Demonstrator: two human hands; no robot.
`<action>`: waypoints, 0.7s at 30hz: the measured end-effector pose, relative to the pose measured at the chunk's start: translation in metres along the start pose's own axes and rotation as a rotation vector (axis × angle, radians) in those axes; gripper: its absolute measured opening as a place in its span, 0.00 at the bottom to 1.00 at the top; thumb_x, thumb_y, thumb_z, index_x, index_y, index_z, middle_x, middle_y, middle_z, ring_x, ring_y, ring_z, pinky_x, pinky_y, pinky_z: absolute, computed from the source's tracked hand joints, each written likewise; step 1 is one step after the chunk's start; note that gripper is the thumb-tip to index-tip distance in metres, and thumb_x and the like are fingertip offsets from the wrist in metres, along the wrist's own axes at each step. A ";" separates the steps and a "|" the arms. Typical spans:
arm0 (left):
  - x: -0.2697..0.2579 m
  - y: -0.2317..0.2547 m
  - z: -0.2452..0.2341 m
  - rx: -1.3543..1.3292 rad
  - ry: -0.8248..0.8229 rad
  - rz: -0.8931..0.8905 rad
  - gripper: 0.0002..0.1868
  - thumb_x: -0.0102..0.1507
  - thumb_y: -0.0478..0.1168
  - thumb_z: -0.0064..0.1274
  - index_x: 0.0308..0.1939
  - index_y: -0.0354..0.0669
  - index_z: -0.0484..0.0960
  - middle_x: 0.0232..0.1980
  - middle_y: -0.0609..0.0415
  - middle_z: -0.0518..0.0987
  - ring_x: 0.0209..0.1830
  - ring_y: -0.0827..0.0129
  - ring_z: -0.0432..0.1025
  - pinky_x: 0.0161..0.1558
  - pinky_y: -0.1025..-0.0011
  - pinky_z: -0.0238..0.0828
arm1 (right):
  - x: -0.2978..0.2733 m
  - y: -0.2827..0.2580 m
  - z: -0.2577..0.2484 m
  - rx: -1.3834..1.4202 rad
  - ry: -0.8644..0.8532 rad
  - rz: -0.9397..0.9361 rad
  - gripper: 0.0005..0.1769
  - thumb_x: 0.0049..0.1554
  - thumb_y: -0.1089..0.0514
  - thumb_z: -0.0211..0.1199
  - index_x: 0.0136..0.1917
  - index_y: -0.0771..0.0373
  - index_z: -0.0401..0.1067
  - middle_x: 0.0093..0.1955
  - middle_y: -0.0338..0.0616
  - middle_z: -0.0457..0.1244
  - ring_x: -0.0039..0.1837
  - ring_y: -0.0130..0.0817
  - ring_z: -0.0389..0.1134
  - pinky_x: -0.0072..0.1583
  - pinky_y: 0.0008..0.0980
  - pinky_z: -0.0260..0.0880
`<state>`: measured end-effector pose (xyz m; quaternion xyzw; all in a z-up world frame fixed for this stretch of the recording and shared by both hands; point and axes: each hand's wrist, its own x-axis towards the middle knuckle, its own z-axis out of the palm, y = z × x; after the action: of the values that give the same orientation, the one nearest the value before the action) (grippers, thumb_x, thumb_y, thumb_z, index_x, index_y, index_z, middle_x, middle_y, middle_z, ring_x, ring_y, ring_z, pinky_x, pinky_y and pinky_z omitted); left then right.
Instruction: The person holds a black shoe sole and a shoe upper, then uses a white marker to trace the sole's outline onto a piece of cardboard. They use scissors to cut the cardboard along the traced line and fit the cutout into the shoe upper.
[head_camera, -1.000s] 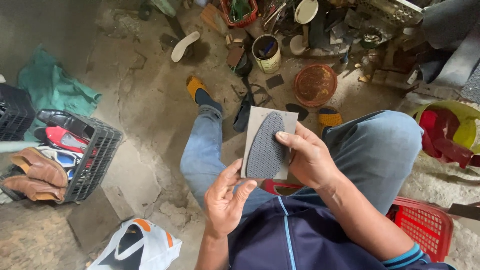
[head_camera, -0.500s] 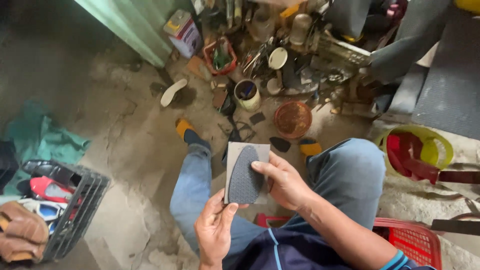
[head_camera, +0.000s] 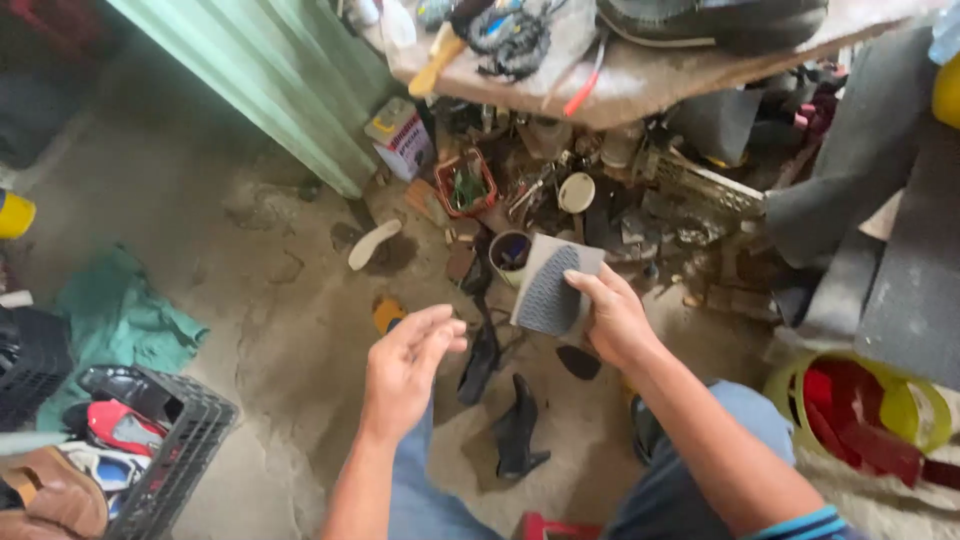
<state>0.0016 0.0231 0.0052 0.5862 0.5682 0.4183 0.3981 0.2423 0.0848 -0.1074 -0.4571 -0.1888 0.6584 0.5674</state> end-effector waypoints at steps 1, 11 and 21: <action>0.025 0.003 0.003 0.006 0.002 0.006 0.15 0.66 0.36 0.55 0.55 0.34 0.84 0.43 0.42 0.89 0.39 0.60 0.86 0.49 0.60 0.83 | 0.008 0.004 -0.006 0.006 -0.005 -0.004 0.25 0.57 0.60 0.65 0.69 0.60 0.72 0.61 0.45 0.67 0.62 0.37 0.67 0.65 0.47 0.69; 0.280 0.019 0.060 -0.067 0.089 0.012 0.21 0.67 0.37 0.51 0.64 0.32 0.72 0.53 0.40 0.82 0.35 0.63 0.84 0.36 0.75 0.83 | 0.039 -0.028 -0.018 -0.207 0.070 0.046 0.36 0.63 0.55 0.57 0.81 0.65 0.54 0.82 0.62 0.49 0.84 0.57 0.43 0.80 0.59 0.41; 0.362 0.028 0.095 -0.230 0.150 -0.147 0.34 0.64 0.39 0.52 0.74 0.34 0.64 0.66 0.40 0.78 0.27 0.75 0.82 0.19 0.83 0.67 | 0.037 -0.070 0.012 -0.331 0.113 0.340 0.31 0.60 0.50 0.54 0.74 0.62 0.63 0.72 0.42 0.65 0.72 0.33 0.64 0.71 0.37 0.60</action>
<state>0.1022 0.3847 0.0135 0.4609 0.5859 0.4930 0.4487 0.2750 0.1416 -0.0622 -0.6054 -0.1824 0.6778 0.3752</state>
